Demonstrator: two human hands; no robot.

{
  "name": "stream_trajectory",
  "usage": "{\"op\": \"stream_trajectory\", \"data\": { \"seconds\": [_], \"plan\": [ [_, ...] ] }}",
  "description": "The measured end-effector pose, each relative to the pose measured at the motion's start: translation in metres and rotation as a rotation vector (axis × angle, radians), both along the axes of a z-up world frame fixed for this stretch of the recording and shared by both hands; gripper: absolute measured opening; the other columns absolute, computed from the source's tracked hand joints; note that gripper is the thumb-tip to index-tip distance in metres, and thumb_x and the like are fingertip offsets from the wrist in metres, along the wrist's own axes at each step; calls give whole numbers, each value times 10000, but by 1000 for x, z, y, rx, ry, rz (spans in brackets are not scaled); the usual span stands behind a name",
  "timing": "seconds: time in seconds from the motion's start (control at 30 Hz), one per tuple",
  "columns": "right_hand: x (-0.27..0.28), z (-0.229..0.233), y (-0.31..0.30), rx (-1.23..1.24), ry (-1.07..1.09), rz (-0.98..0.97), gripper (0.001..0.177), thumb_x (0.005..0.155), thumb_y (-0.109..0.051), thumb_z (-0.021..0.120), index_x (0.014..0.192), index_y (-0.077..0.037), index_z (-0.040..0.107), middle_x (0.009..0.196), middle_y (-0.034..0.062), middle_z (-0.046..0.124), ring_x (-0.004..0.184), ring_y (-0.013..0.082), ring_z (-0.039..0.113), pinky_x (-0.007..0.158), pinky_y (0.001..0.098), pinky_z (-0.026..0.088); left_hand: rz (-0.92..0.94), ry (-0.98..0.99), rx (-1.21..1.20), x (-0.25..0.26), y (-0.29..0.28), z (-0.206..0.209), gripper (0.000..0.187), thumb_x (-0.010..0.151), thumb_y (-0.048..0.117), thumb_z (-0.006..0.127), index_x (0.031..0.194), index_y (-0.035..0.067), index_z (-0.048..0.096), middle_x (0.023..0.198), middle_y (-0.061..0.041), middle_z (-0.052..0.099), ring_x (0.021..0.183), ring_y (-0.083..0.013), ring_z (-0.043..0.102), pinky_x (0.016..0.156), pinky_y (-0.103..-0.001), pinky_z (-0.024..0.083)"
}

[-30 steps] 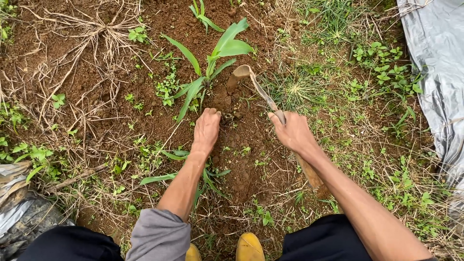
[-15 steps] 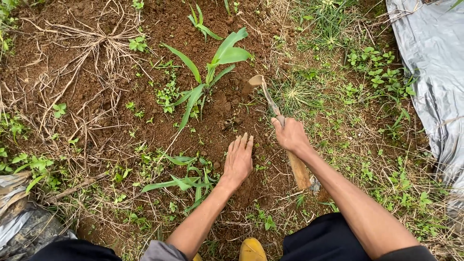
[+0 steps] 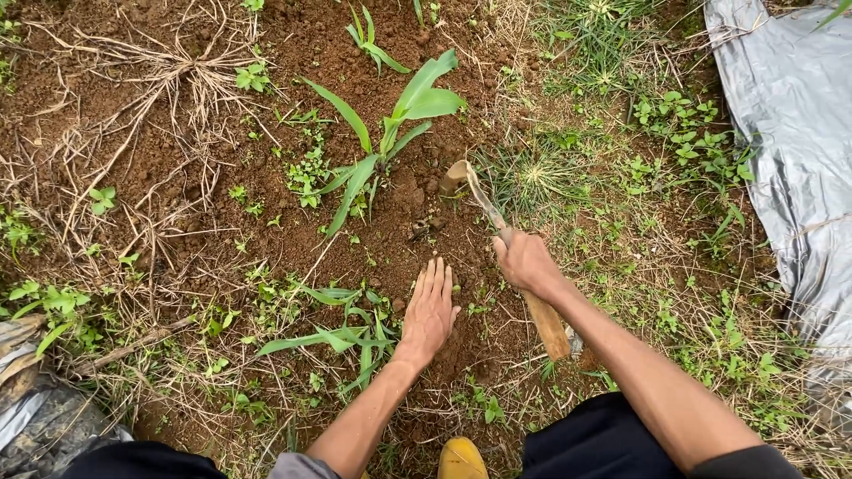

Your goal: The person uses a hand hoe to loosen the soil around small corn plants and remove weeds. They repeatedly dig into the ground, pull out unwanted plants by hand, and clear the area around the crop.

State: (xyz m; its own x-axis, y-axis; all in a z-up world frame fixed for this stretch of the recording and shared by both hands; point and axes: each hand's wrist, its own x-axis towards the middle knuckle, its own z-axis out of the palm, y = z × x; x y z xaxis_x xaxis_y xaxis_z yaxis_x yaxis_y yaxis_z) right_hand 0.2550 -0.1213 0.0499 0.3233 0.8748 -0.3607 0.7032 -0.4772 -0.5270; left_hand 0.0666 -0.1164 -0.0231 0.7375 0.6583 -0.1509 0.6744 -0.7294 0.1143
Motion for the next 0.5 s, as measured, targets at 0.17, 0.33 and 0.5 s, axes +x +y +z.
{"op": "stream_trajectory", "data": {
  "seconds": [0.17,0.33,0.5],
  "plan": [
    [-2,27,3,26,27,-101,391,986,-248,362,933,73,578,705,279,597,679,373,642,603,464,537,0,-1,-10,-2,0,-1,658,946,340,399,1453,-14,176,1534,-213,119,1427,-310,94,1158,-400,57],
    [-5,10,0,3,-35,15,353,959,-238,378,971,28,610,772,291,628,753,401,675,641,481,555,8,-47,24,1,-2,-13,721,890,348,487,1442,-17,200,1525,-214,143,1423,-323,107,1165,-409,69],
    [13,4,-9,-100,-197,-14,413,970,-238,319,1122,1,620,767,245,631,666,329,677,612,447,588,257,-274,-143,25,31,-52,453,921,314,335,1294,118,502,1333,-108,491,1287,-200,440,1104,-362,276]
  ]
}}
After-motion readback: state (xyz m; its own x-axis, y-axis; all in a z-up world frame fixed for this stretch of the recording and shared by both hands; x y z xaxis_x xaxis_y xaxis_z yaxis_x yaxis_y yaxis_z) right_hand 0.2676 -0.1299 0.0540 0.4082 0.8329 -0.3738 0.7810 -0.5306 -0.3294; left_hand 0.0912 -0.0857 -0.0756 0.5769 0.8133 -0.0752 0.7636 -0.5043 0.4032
